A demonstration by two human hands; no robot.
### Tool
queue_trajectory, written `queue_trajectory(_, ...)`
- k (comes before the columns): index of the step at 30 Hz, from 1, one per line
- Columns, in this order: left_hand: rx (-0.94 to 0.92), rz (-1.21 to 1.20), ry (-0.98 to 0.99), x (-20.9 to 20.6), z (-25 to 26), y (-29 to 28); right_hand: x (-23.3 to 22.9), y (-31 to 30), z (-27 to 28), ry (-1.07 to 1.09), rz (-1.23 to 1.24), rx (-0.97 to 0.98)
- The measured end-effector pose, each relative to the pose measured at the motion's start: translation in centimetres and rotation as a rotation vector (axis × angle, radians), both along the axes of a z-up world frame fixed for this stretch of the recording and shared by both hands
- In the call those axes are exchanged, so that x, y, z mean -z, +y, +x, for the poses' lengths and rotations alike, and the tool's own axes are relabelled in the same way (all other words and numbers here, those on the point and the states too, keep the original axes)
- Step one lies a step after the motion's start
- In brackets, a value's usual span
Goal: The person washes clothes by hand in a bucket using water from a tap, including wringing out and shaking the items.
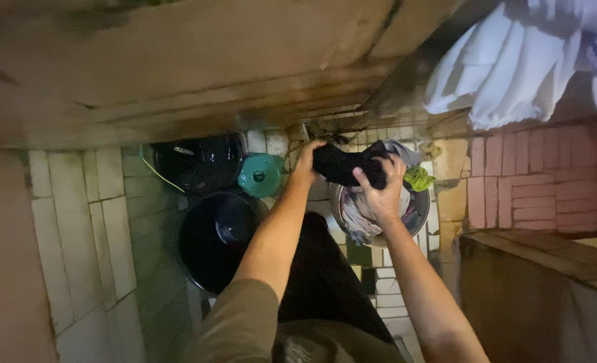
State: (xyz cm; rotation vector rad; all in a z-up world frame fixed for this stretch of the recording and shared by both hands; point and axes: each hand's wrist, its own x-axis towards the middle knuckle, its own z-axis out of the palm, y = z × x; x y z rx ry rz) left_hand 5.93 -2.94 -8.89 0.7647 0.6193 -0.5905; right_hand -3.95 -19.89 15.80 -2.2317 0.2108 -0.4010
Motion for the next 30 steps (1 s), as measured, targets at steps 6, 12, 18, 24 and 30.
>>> queue_trajectory(6, -0.208, -0.163, 0.057, -10.1, -2.3, 2.9, 1.8, 2.1, 1.6, 0.144, 0.822, 0.499)
queue_trajectory(12, 0.003, 0.614, -0.994, -32.4, -5.1, 4.9, 3.4, 5.4, 3.4, 0.537, 1.682, 0.231)
queue_trajectory(18, 0.325, 0.807, -1.484, -44.7, -8.6, 5.5, 1.2, 6.0, 5.1, 0.826, 1.335, -0.211)
queue_trajectory(24, 0.546, 0.724, -1.666, -48.5, -10.4, 4.5, -9.1, 4.8, 3.7, 0.748, 0.893, -0.354)
queue_trajectory(30, 0.241, 0.772, -1.233, -52.9, -8.0, 0.2, -17.9, -2.7, -2.3, 0.452, 1.377, 0.193)
